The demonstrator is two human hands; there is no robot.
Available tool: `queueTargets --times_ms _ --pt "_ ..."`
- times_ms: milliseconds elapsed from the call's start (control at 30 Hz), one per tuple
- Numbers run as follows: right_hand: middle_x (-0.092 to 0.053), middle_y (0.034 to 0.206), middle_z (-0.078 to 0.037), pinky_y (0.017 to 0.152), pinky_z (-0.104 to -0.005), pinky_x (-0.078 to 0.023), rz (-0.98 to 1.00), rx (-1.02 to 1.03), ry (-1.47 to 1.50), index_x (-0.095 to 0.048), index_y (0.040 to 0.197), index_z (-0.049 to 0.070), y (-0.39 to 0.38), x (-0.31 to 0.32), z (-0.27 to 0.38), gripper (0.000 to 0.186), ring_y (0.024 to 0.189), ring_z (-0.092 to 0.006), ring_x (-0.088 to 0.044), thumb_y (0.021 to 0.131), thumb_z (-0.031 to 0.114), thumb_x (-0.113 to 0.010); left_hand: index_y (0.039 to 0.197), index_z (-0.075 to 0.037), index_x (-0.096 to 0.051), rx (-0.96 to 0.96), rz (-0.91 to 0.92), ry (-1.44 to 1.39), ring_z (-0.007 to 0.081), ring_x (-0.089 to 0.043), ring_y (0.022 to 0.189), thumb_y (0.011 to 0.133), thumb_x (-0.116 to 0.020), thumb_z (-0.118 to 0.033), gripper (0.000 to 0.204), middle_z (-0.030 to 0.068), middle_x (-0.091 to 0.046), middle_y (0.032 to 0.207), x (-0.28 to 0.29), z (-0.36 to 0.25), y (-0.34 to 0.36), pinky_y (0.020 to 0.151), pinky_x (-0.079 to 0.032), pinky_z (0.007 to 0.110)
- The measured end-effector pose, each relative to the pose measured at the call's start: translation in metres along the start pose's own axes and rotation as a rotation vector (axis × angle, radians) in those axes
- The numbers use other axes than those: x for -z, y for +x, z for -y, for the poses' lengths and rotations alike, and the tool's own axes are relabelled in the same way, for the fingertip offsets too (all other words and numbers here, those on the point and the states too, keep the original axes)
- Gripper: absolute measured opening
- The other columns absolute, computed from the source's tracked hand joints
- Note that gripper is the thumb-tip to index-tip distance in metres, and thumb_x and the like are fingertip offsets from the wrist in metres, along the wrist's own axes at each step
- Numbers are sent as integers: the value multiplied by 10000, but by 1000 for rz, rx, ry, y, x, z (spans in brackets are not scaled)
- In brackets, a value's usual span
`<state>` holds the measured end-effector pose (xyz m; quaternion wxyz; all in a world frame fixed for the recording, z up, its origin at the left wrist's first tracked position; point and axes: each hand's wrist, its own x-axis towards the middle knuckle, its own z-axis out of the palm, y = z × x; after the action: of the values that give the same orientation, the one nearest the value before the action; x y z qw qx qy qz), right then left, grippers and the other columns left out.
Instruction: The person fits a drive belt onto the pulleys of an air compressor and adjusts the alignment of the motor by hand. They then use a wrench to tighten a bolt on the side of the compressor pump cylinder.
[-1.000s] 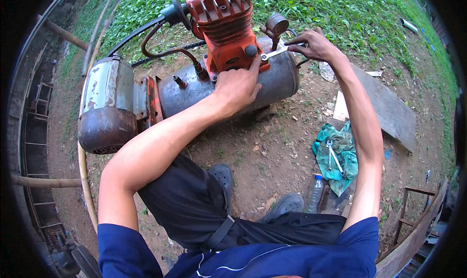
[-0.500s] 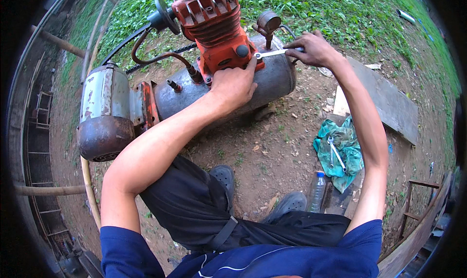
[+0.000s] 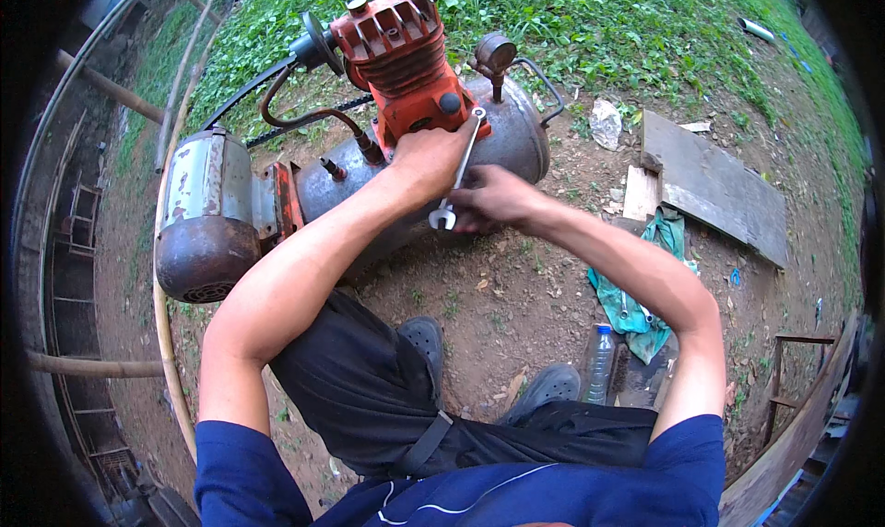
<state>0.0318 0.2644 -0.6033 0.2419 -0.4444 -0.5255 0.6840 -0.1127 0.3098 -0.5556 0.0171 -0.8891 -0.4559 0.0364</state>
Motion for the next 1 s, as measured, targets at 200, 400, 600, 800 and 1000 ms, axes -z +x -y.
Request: queueTargets --times_ms 200,400,600,800,1000 --pt "-661 949 -135 636 -283 -584 -48 219 171 -412 1277 -33 6 -20 -18 418 810 -173 -673 946 145 -595 1394 -164 -438 -55 -76 -211 415 -642 772 853 -519 -116 548 220 -665 858 15 5 -9 673 -493 529" --pt "-652 883 -98 629 -305 -560 -87 179 132 -462 1213 -26 -23 -9 -34 335 808 -166 -660 921 87 -580 1371 -138 -462 -56 -174 -324 410 -636 828 853 -518 -99 522 225 -662 899 29 4 -22 734 -482 532" --pt "-545 682 -12 570 -258 -460 -429 103 -277 -618 1113 42 -44 73 -21 261 673 -119 -585 968 242 -534 1354 -110 -473 -28 -120 -259 408 -638 826 858 -528 -147 501 224 -664 886 27 11 -29 729 -485 534" --pt "-612 593 -34 482 -307 -336 -563 243 -899 -769 862 68 -32 153 22 448 533 -88 -465 883 497 -641 1372 -84 -428 -16 -39 -191 403 -651 786 843 -566 -210 560 219 -670 849 20 6 -22 696 -502 540" --pt "-587 553 -72 482 -347 -368 -423 207 -995 -774 869 116 -1 179 45 473 488 -146 -464 825 574 -662 1448 -91 -311 -9 -29 -134 386 -660 697 844 -583 -244 680 202 -671 772 8 -1 -14 629 -513 538"
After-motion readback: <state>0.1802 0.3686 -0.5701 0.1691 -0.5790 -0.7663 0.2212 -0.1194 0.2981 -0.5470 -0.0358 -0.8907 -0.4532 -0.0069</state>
